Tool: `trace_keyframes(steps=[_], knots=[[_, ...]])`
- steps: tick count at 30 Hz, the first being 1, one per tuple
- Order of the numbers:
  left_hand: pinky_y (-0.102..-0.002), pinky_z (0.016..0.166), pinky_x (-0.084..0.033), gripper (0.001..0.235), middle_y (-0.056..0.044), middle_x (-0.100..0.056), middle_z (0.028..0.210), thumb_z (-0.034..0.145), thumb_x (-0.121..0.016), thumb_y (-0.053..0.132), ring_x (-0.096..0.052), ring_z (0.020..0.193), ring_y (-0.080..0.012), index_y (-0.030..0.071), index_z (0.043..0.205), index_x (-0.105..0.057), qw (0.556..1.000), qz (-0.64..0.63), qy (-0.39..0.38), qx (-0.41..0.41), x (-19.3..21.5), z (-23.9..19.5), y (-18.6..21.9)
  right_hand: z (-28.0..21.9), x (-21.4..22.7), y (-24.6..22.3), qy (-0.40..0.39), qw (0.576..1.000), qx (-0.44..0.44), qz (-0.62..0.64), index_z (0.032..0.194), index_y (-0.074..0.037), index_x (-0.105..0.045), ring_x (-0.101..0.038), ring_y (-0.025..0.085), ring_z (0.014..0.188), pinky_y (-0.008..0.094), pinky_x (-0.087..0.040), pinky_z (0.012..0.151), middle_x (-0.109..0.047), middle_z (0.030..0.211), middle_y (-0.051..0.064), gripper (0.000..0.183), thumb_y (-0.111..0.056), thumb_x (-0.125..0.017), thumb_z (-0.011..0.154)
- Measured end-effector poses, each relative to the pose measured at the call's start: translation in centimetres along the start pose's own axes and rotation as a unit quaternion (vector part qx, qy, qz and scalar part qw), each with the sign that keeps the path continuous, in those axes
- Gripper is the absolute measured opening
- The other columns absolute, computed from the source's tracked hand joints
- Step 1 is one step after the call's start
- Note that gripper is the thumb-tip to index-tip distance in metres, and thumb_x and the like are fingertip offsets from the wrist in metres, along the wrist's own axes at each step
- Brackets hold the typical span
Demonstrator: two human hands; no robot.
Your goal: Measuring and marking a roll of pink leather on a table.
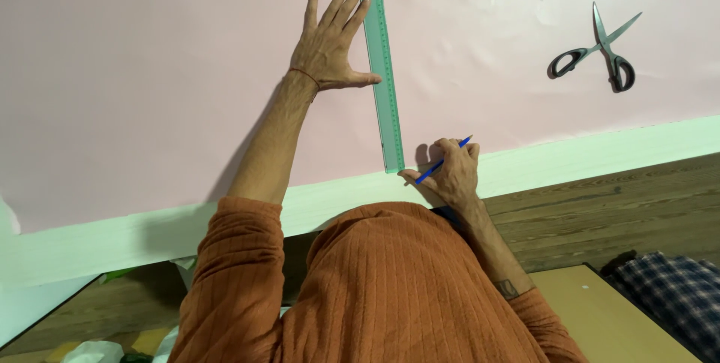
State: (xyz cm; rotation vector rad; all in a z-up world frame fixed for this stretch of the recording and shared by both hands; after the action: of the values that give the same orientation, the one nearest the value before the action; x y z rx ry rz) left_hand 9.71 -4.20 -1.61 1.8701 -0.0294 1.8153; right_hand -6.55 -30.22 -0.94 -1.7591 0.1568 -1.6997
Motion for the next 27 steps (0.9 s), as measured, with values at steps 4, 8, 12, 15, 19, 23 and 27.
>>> trace_keyframes(steps=[4, 8, 12, 15, 19, 23, 27], knots=[[-0.062, 0.126, 0.011, 0.14, -0.015, -0.02, 0.176, 0.072, -0.056, 0.105, -0.01, 0.162, -0.028, 0.006, 0.168, -0.031, 1.0, -0.003, -0.005, -0.003, 0.1, 0.1, 0.2, 0.0, 0.1, 0.0, 0.001, 1.0, 0.001, -0.001, 0.098, -0.003, -0.064, -0.048, 0.022, 0.065, 0.044, -0.036, 0.092, -0.062, 0.067, 0.004, 0.088, -0.082, -0.078, 0.064], [-0.062, 0.127, 0.01, 0.141, -0.013, -0.016, 0.177, 0.071, -0.055, 0.105, -0.008, 0.162, -0.0263, 0.007, 0.169, -0.029, 1.0, 0.002, -0.022, 0.006, -0.3, 0.1, 0.0, -0.1, 0.2, -0.3, 0.021, 0.999, 0.024, 0.005, 0.098, -0.004, -0.062, -0.047, 0.022, 0.065, 0.044, -0.037, 0.089, -0.061, 0.07, 0.004, 0.089, -0.083, -0.079, 0.061], [-0.065, 0.126, 0.009, 0.144, -0.013, -0.01, 0.177, 0.068, -0.039, 0.11, -0.008, 0.164, -0.0275, 0.009, 0.169, -0.02, 0.998, 0.03, -0.057, 0.007, -1.3, 0.3, -0.6, -1.3, -1.6, 3.5, 0.065, 0.993, 0.028, 0.095, 0.107, -0.002, -0.066, -0.044, 0.02, 0.074, 0.036, -0.04, 0.074, -0.053, 0.073, 0.001, 0.074, -0.069, -0.075, 0.079], [-0.063, 0.128, 0.009, 0.142, -0.013, -0.019, 0.176, 0.067, -0.062, 0.103, -0.009, 0.162, -0.0259, 0.008, 0.167, -0.028, 0.999, 0.029, -0.022, 0.004, -0.2, 0.2, 0.0, 3.6, 1.0, 1.9, 0.145, 0.967, 0.073, 0.196, 0.112, -0.007, -0.047, -0.035, 0.011, 0.048, 0.028, -0.032, 0.032, -0.044, 0.074, 0.002, 0.032, -0.03, -0.027, 0.119], [-0.064, 0.132, 0.003, 0.133, -0.013, -0.023, 0.175, 0.071, -0.053, 0.1, -0.017, 0.163, -0.0293, 0.011, 0.167, -0.031, 0.999, 0.034, -0.017, 0.015, 0.7, 0.1, 0.1, 14.3, 1.1, 1.3, 0.158, 0.913, -0.04, 0.374, 0.127, -0.002, -0.054, -0.059, 0.022, 0.056, 0.031, -0.048, 0.046, -0.049, 0.1, 0.014, 0.047, -0.041, -0.03, 0.114], [-0.066, 0.132, -0.003, 0.132, -0.013, -0.029, 0.173, 0.07, -0.051, 0.102, -0.022, 0.161, -0.029, 0.012, 0.165, -0.034, 0.999, 0.051, -0.001, 0.007, 1.4, 0.1, 0.5, 23.8, 0.1, 0.3, 0.21, 0.87, -0.064, 0.442, 0.118, 0.003, -0.053, -0.071, 0.033, 0.087, 0.037, -0.062, 0.06, -0.05, 0.111, 0.016, 0.019, -0.009, -0.063, 0.107], [-0.066, 0.132, -0.006, 0.131, -0.013, -0.03, 0.172, 0.068, -0.051, 0.103, -0.023, 0.161, -0.0286, 0.01, 0.16, -0.041, 0.999, 0.052, 0.007, 0.002, 1.3, 0.2, 0.4, 29.6, -2.9, 0.9, 0.216, 0.873, -0.044, 0.434, 0.1, 0.002, -0.062, -0.079, 0.035, 0.085, 0.035, -0.065, 0.058, -0.057, 0.1, 0.014, 0.02, 0.0, -0.081, 0.095]])
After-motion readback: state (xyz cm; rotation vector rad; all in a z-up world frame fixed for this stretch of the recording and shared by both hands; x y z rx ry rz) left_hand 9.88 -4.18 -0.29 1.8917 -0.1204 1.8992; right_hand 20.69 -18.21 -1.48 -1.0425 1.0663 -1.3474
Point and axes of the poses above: each hand's wrist, its own z-axis towards the middle knuckle, its own x-axis out of the back of the hand, y = z × x, the point moved 10 cm from there along z, towards the middle knuckle
